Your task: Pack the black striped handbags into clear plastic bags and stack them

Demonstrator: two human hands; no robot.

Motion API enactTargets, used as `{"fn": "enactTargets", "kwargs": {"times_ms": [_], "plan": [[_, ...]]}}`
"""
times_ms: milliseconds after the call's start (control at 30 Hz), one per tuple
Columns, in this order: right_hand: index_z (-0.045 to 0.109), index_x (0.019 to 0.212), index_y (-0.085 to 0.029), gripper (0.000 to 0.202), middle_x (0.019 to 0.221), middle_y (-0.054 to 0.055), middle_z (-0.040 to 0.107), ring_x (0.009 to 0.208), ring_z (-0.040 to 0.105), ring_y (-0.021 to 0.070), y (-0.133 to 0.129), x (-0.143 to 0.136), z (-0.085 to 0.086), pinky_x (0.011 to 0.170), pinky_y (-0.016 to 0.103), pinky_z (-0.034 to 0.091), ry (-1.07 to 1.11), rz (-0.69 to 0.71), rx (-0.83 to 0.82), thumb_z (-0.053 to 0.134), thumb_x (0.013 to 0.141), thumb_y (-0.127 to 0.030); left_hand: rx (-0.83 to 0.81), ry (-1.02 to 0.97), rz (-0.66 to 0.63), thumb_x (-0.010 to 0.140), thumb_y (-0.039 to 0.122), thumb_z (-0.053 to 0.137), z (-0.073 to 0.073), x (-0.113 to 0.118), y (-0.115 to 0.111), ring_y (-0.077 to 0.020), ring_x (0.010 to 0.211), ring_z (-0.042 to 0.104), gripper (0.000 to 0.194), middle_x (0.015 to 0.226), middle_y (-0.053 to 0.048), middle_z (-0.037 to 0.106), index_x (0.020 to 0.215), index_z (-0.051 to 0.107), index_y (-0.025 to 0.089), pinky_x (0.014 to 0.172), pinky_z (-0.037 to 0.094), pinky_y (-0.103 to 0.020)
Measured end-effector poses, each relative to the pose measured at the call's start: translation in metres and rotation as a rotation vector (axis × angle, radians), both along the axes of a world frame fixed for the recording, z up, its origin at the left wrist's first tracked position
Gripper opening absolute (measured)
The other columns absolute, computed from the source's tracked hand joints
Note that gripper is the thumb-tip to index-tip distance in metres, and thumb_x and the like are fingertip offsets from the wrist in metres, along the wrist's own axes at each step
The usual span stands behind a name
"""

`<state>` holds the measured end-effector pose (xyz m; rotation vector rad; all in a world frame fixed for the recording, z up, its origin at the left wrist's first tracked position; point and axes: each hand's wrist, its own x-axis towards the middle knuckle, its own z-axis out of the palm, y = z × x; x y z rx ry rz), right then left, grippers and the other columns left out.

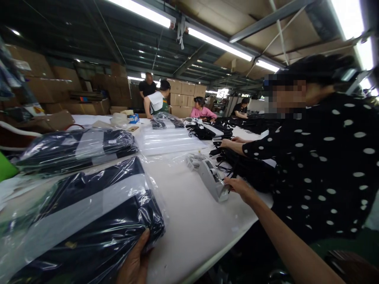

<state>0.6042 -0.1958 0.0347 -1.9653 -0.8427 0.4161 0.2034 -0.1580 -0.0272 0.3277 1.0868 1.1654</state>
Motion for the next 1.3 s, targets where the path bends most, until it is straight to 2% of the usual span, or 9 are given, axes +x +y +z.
{"fn": "enactTargets", "kwargs": {"times_ms": [100, 233, 500, 667, 833, 967, 1067, 1200, 1300], "plan": [[0.071, 0.064, -0.015, 0.038, 0.066, 0.007, 0.071, 0.062, 0.061, 0.0194, 0.014, -0.008, -0.013, 0.059, 0.03, 0.045, 0.128, 0.004, 0.013, 0.071, 0.062, -0.053, 0.0, -0.022, -0.022, 0.08, 0.009, 0.074, -0.003, -0.001, 0.002, -0.0222, 0.112, 0.067, 0.05, 0.129, 0.0, 0.069, 0.122, 0.068, 0.035, 0.069, 0.061, -0.024], [0.069, 0.063, -0.015, 0.032, 0.065, 0.006, 0.07, 0.062, 0.058, 0.0181, 0.022, -0.017, -0.012, 0.061, 0.03, 0.044, 0.209, -0.029, 0.088, 0.072, 0.054, -0.046, -0.019, -0.042, -0.026, 0.081, 0.007, 0.074, -0.004, -0.002, 0.002, -0.0213, 0.112, 0.067, 0.047, 0.127, -0.001, 0.07, 0.12, 0.069, 0.033, 0.068, 0.06, -0.022], [0.068, 0.065, -0.019, 0.025, 0.074, 0.005, 0.069, 0.076, 0.06, 0.0186, -0.021, -0.031, -0.006, 0.069, 0.028, 0.046, 0.141, -0.131, 0.251, 0.067, 0.062, -0.044, 0.001, -0.074, -0.04, 0.083, 0.008, 0.072, 0.002, 0.002, 0.0, -0.0172, 0.107, 0.067, 0.043, 0.126, 0.001, 0.069, 0.117, 0.07, 0.034, 0.071, 0.06, -0.022], [0.058, 0.06, -0.019, 0.033, 0.054, 0.0, 0.058, 0.049, 0.05, 0.0125, -0.034, -0.044, -0.035, 0.052, 0.028, 0.046, 0.266, -0.153, 0.192, 0.069, 0.057, -0.05, -0.01, -0.098, 0.006, 0.082, 0.002, 0.07, 0.006, 0.003, 0.001, -0.0148, 0.095, 0.07, 0.04, 0.118, -0.001, 0.072, 0.112, 0.072, 0.028, 0.071, 0.06, -0.023], [0.06, 0.059, -0.019, 0.035, 0.052, 0.0, 0.058, 0.047, 0.05, 0.0121, -0.044, -0.031, -0.056, 0.048, 0.027, 0.043, 0.27, -0.152, 0.099, 0.071, 0.051, -0.05, -0.058, -0.15, 0.051, 0.079, 0.0, 0.072, 0.006, 0.005, -0.002, -0.0137, 0.08, 0.069, 0.031, 0.102, -0.004, 0.076, 0.102, 0.074, 0.019, 0.061, 0.056, -0.021], [0.064, 0.061, -0.017, 0.037, 0.053, 0.004, 0.062, 0.049, 0.054, 0.0156, -0.052, -0.027, -0.058, 0.046, 0.028, 0.044, 0.241, -0.196, 0.02, 0.078, 0.049, -0.049, -0.06, -0.192, 0.087, 0.073, 0.004, 0.079, 0.002, 0.006, -0.001, -0.0155, 0.079, 0.069, 0.028, 0.097, -0.004, 0.076, 0.097, 0.075, 0.017, 0.061, 0.055, -0.024], [0.068, 0.068, -0.015, 0.043, 0.059, 0.003, 0.064, 0.051, 0.054, 0.014, -0.051, -0.079, -0.045, 0.048, 0.027, 0.045, 0.35, -0.054, 0.09, 0.084, 0.05, -0.05, -0.042, -0.205, 0.115, 0.066, 0.007, 0.084, -0.002, 0.008, 0.0, -0.0167, 0.081, 0.069, 0.032, 0.099, -0.005, 0.076, 0.095, 0.075, 0.017, 0.064, 0.054, -0.025], [0.067, 0.075, -0.016, 0.04, 0.064, 0.002, 0.065, 0.054, 0.053, 0.0111, -0.037, -0.208, -0.018, 0.052, 0.024, 0.045, 0.532, 0.32, 0.159, 0.082, 0.069, -0.053, -0.038, -0.176, 0.109, 0.056, 0.017, 0.091, -0.01, 0.009, 0.0, -0.0186, 0.083, 0.067, 0.036, 0.099, -0.006, 0.076, 0.088, 0.075, 0.016, 0.064, 0.051, -0.026], [0.067, 0.074, -0.016, 0.039, 0.067, 0.003, 0.067, 0.056, 0.054, 0.0116, -0.02, -0.28, -0.012, 0.053, 0.024, 0.046, 0.592, 0.439, 0.161, 0.079, 0.074, -0.053, -0.026, -0.166, 0.067, 0.052, 0.027, 0.093, -0.016, 0.009, 0.0, -0.0197, 0.083, 0.067, 0.036, 0.091, -0.006, 0.076, 0.081, 0.076, 0.014, 0.066, 0.05, -0.029]]}}
